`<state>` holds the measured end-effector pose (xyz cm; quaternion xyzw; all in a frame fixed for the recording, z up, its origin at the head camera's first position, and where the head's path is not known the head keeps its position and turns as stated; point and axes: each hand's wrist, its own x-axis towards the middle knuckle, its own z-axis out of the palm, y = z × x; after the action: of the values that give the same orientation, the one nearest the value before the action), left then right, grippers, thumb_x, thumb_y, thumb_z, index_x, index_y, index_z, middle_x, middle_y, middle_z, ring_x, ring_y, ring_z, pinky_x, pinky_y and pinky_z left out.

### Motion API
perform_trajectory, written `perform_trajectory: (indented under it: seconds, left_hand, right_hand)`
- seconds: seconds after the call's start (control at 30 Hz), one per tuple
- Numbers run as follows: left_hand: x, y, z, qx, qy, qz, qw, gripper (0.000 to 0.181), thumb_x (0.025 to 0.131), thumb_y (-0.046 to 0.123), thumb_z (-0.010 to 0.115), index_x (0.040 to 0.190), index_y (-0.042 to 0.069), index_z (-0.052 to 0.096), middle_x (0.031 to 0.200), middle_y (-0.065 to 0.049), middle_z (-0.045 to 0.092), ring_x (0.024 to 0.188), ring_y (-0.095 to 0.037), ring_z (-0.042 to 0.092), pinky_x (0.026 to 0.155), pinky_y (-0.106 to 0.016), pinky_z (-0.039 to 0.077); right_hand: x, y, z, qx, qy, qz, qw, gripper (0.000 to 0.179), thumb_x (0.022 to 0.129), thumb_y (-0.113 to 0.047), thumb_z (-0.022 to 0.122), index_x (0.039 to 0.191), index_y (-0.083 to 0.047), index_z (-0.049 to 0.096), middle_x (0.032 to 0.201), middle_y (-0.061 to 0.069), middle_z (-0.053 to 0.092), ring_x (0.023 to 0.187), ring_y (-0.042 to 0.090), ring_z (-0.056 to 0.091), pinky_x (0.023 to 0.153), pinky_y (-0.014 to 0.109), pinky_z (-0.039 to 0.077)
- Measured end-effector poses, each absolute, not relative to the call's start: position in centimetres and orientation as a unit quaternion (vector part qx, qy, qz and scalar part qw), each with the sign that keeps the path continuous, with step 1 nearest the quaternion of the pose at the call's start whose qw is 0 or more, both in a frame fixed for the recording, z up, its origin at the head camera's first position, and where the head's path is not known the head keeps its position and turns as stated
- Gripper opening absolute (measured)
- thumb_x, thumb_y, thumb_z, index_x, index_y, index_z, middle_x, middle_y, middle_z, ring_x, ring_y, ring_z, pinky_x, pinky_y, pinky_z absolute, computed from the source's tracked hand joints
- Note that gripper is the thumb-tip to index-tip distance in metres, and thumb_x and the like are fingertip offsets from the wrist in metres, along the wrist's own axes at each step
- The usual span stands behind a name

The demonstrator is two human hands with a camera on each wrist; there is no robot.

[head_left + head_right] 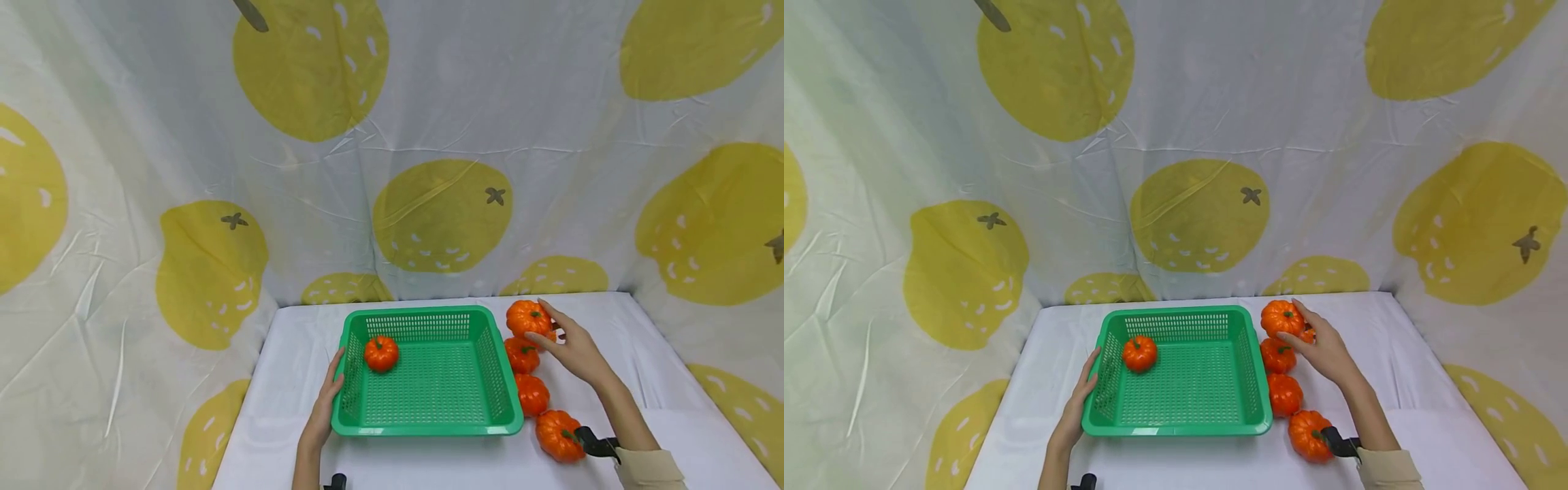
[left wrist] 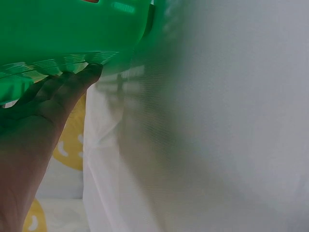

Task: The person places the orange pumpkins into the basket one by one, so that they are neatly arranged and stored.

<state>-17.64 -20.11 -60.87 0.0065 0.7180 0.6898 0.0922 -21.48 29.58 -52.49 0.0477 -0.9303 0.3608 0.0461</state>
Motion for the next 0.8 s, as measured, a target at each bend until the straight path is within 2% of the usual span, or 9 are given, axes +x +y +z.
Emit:
perform_trajectory:
  seconds: [0.13,0.2,0.23,0.3,0.43,0.53,0.67,0.73,0.8]
  left_hand:
    - [-17.5,-20.1,-60.8,0.009,0.72,0.688,0.091,0.048,0.103,0.047,0.029,0.149,0.047,0.019,0.164,0.005,0.004,0.152,-0.033,-0.004,0.114,-0.069,-0.003]
    - [-17.5,-20.0,-60.8,0.012,0.72,0.688,0.09,0.048,0.103,0.046,0.028,0.15,0.047,0.018,0.164,0.004,0.004,0.152,-0.033,-0.004,0.114,-0.069,-0.003]
    - [-17.5,-20.0,-60.8,0.014,0.719,0.689,0.089,0.047,0.103,0.046,0.028,0.149,0.047,0.019,0.164,0.005,0.004,0.152,-0.033,-0.004,0.114,-0.069,-0.003]
    - [-17.6,-20.0,-60.8,0.013,0.718,0.691,0.089,0.047,0.103,0.046,0.029,0.149,0.048,0.019,0.164,0.007,0.005,0.152,-0.032,-0.003,0.114,-0.069,-0.002]
    - [-17.7,-20.1,-60.8,0.014,0.716,0.692,0.086,0.046,0.103,0.045,0.029,0.148,0.049,0.02,0.164,0.008,0.006,0.152,-0.031,-0.003,0.115,-0.068,-0.003]
    - [-17.8,-20.1,-60.9,0.015,0.717,0.692,0.084,0.047,0.103,0.045,0.03,0.148,0.048,0.02,0.164,0.006,0.006,0.152,-0.031,-0.003,0.115,-0.067,-0.003]
    - [-17.8,-20.1,-61.0,0.012,0.717,0.692,0.085,0.047,0.103,0.045,0.03,0.149,0.048,0.02,0.164,0.006,0.006,0.152,-0.032,-0.003,0.115,-0.068,-0.002]
    - [-17.7,-20.1,-60.9,0.012,0.718,0.691,0.086,0.047,0.103,0.045,0.03,0.148,0.049,0.02,0.164,0.006,0.006,0.152,-0.032,-0.003,0.114,-0.069,-0.002]
    - [-17.7,-20.1,-60.9,0.009,0.717,0.692,0.086,0.046,0.103,0.045,0.03,0.148,0.049,0.021,0.164,0.007,0.006,0.152,-0.031,-0.003,0.114,-0.069,-0.002]
  right_hand:
    - [-22.6,27.8,-52.1,0.058,-0.919,0.388,0.031,0.083,0.089,-0.05,0.063,0.155,-0.021,0.022,0.141,0.021,0.047,0.113,0.038,0.051,0.083,0.053,0.051]
    - [-23.1,26.8,-51.8,0.063,-0.916,0.395,0.022,0.084,0.089,-0.051,0.063,0.155,-0.02,0.022,0.141,0.021,0.047,0.115,0.037,0.052,0.088,0.056,0.05]
    - [-23.3,26.2,-51.7,0.068,-0.915,0.398,0.018,0.084,0.088,-0.05,0.063,0.154,-0.019,0.023,0.142,0.021,0.047,0.113,0.036,0.052,0.088,0.055,0.05]
    - [-23.8,25.1,-51.6,0.079,-0.914,0.399,0.012,0.083,0.088,-0.05,0.065,0.154,-0.019,0.026,0.142,0.018,0.048,0.104,0.032,0.055,0.08,0.044,0.052]
    - [-24.9,22.7,-51.5,0.109,-0.909,0.403,0.0,0.08,0.086,-0.049,0.067,0.152,-0.022,0.03,0.141,0.016,0.05,0.098,0.03,0.056,0.07,0.03,0.048]
    - [-25.7,21.2,-51.7,0.128,-0.904,0.408,-0.018,0.079,0.086,-0.05,0.067,0.151,-0.025,0.031,0.141,0.016,0.049,0.104,0.033,0.057,0.07,0.034,0.049]
    - [-26.3,19.3,-52.0,0.144,-0.902,0.404,-0.04,0.081,0.085,-0.051,0.068,0.151,-0.02,0.033,0.145,0.017,0.046,0.114,0.036,0.056,0.082,0.046,0.051]
    - [-26.6,18.4,-52.1,0.155,-0.903,0.398,-0.045,0.081,0.085,-0.051,0.068,0.15,-0.015,0.034,0.142,0.017,0.049,0.114,0.034,0.057,0.086,0.046,0.05]
    - [-26.8,17.5,-52.2,0.164,-0.901,0.398,-0.053,0.08,0.084,-0.049,0.069,0.148,-0.013,0.037,0.135,0.016,0.054,0.108,0.03,0.058,0.083,0.041,0.05]
